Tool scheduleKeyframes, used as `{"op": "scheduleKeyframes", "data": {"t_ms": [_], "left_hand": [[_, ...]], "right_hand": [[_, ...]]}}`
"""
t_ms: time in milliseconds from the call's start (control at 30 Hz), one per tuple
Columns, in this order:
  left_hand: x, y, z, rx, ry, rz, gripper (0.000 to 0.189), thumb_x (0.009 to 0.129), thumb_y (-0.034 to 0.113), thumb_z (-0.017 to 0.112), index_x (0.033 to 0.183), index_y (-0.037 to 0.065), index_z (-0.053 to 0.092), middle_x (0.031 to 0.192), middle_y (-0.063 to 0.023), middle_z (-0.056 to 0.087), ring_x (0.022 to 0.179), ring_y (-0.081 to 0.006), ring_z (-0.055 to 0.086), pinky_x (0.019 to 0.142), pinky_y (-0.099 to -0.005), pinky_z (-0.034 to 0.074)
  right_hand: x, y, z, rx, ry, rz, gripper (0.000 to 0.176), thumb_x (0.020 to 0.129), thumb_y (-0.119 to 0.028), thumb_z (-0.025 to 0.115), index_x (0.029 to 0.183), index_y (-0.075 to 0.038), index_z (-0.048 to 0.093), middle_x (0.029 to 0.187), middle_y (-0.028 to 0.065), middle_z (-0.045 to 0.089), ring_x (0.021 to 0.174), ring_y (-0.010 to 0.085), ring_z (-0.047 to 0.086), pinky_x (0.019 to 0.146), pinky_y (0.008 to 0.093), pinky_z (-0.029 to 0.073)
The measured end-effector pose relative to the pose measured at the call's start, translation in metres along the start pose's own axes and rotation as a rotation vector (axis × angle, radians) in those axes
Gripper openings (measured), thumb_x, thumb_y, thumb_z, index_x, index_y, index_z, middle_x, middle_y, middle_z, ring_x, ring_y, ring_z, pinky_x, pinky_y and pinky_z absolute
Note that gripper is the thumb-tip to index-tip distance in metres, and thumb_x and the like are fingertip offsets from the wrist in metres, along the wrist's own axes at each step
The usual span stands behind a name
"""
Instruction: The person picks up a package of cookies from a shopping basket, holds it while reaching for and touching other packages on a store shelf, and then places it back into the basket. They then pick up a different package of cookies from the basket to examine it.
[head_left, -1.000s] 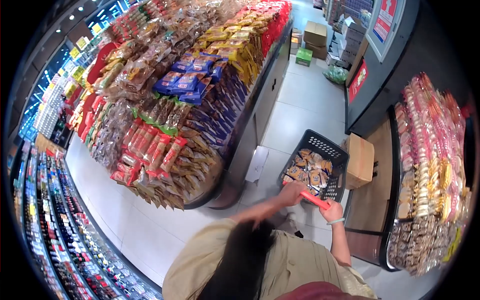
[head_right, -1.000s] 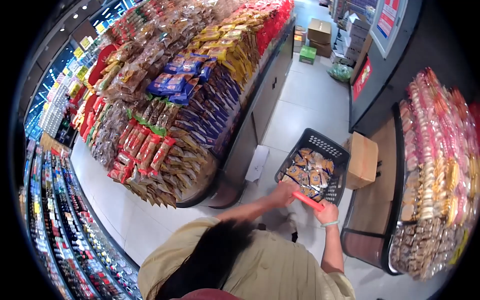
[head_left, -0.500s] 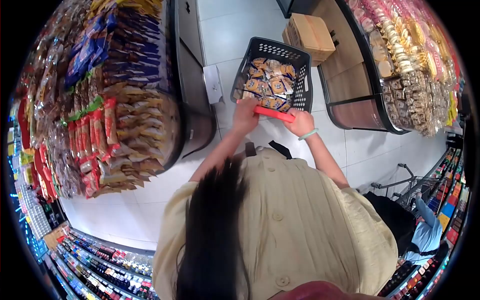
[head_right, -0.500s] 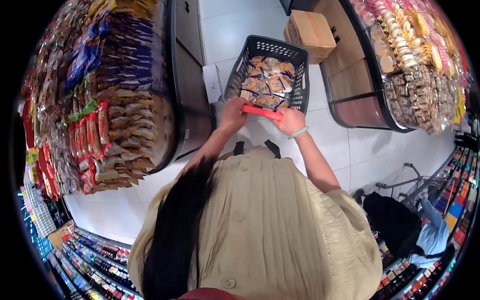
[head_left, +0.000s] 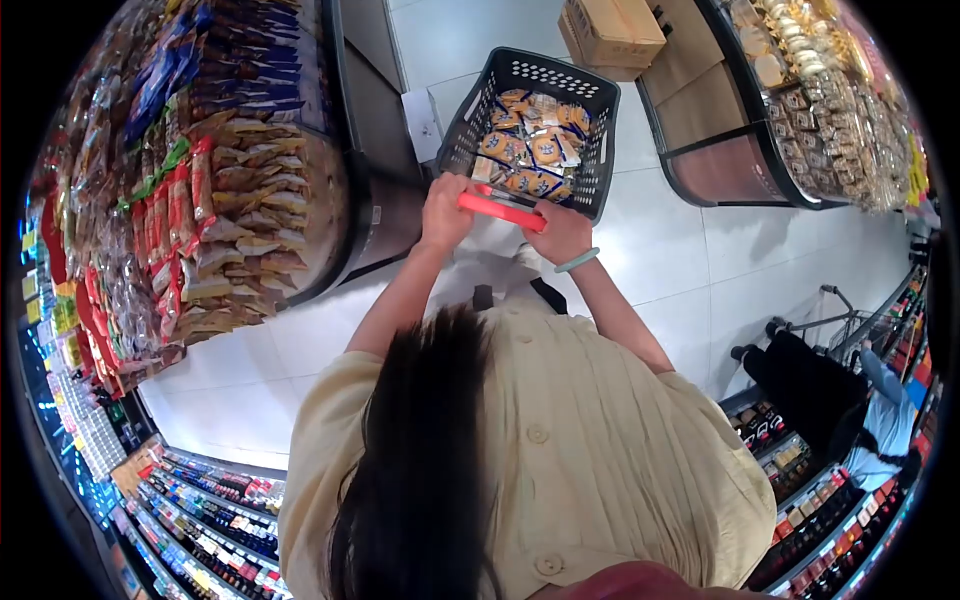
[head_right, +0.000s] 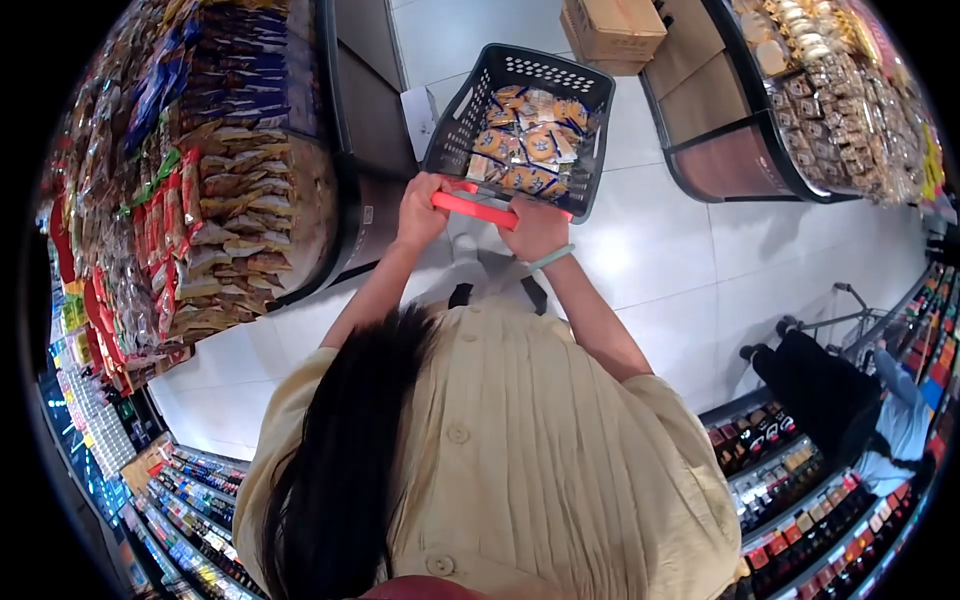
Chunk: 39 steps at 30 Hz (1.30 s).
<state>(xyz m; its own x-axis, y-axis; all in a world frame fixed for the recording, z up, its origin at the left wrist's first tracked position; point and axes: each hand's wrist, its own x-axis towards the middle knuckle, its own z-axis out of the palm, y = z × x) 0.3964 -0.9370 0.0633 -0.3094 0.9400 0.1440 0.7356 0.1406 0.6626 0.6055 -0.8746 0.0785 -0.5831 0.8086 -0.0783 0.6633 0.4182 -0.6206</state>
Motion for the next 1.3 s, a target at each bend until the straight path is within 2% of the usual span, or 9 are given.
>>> {"op": "scheduleKeyframes", "data": {"t_ms": [200,467,667,767,800,867,933,1100,1300], "left_hand": [[-0.04,-0.017,-0.015,-0.052,-0.099,0.114,0.016,0.072,-0.003,0.06,0.084,0.008,0.058,0.088,-0.0116,0.057,0.09,-0.0357,0.055,0.078,-0.0443,0.046],[-0.107,-0.035,-0.059,-0.141,-0.277,0.203,0.03,0.073,0.0,0.061,0.101,0.011,0.058,0.098,-0.0096,0.058,0.099,-0.0337,0.056,0.08,-0.043,0.049],[-0.15,-0.05,-0.089,-0.106,-0.353,0.285,0.025,0.071,-0.001,0.056,0.094,0.01,0.057,0.097,-0.012,0.058,0.097,-0.0344,0.056,0.082,-0.0433,0.047],[-0.176,-0.075,-0.077,-0.152,-0.204,0.363,0.027,0.071,0.0,0.055,0.096,0.009,0.058,0.098,-0.0124,0.058,0.099,-0.0341,0.056,0.083,-0.0439,0.047],[-0.184,-0.077,-0.081,-0.166,-0.163,0.383,0.029,0.071,0.0,0.055,0.098,0.01,0.059,0.098,-0.0124,0.058,0.1,-0.0339,0.056,0.083,-0.0439,0.047],[-0.2,-0.084,-0.087,-0.199,-0.076,0.419,0.036,0.071,0.002,0.055,0.105,0.014,0.062,0.106,-0.0129,0.059,0.106,-0.0349,0.054,0.088,-0.0456,0.045],[-0.211,-0.093,-0.091,-0.202,-0.187,0.378,0.039,0.069,0.002,0.057,0.106,0.014,0.062,0.104,-0.012,0.059,0.103,-0.0346,0.055,0.085,-0.0455,0.046],[-0.246,-0.092,-0.123,-0.222,-0.189,0.323,0.023,0.071,0.0,0.061,0.089,0.013,0.059,0.093,-0.0076,0.057,0.092,-0.0332,0.055,0.078,-0.0435,0.044],[-0.288,-0.096,-0.151,-0.217,-0.197,0.336,0.025,0.067,-0.002,0.063,0.088,0.013,0.058,0.092,-0.0074,0.055,0.093,-0.0328,0.055,0.077,-0.0443,0.044]], "right_hand": [[-0.039,-0.029,0.01,-0.075,-0.066,0.174,0.024,0.074,-0.034,0.069,0.082,-0.012,0.063,0.075,0.011,0.067,0.071,0.0333,0.066,0.064,0.0437,0.052],[-0.106,-0.061,0.046,-0.088,0.022,0.166,0.019,0.072,-0.029,0.07,0.079,-0.013,0.063,0.078,0.0087,0.068,0.072,0.0323,0.066,0.064,0.0444,0.053],[-0.153,-0.101,0.07,-0.147,-0.022,0.196,0.021,0.071,-0.023,0.071,0.09,-0.016,0.066,0.078,0.0098,0.067,0.073,0.0325,0.065,0.064,0.0432,0.052],[-0.17,-0.122,0.088,-0.167,0.011,0.208,0.032,0.073,-0.025,0.07,0.104,-0.02,0.068,0.083,0.0108,0.068,0.076,0.0332,0.066,0.066,0.0409,0.053],[-0.174,-0.13,0.094,-0.132,0.045,0.21,0.022,0.077,-0.03,0.069,0.085,-0.011,0.063,0.072,0.0185,0.065,0.07,0.0398,0.063,0.061,0.0472,0.051],[-0.191,-0.126,0.112,-0.133,0.045,0.233,0.023,0.076,-0.028,0.07,0.083,-0.008,0.062,0.073,0.0211,0.064,0.073,0.0426,0.063,0.061,0.0481,0.05],[-0.205,-0.138,0.121,-0.158,0.043,0.22,0.021,0.074,-0.027,0.072,0.085,-0.01,0.065,0.072,0.0187,0.065,0.07,0.0413,0.063,0.061,0.046,0.051],[-0.241,-0.141,0.153,0.009,0.03,0.19,0.019,0.075,-0.025,0.071,0.083,-0.008,0.065,0.071,0.0193,0.063,0.069,0.0411,0.062,0.062,0.0448,0.049],[-0.277,-0.194,0.155,-0.016,0.071,0.181,0.02,0.076,-0.024,0.069,0.085,-0.007,0.065,0.075,0.0201,0.064,0.072,0.0402,0.063,0.065,0.0438,0.049]]}}
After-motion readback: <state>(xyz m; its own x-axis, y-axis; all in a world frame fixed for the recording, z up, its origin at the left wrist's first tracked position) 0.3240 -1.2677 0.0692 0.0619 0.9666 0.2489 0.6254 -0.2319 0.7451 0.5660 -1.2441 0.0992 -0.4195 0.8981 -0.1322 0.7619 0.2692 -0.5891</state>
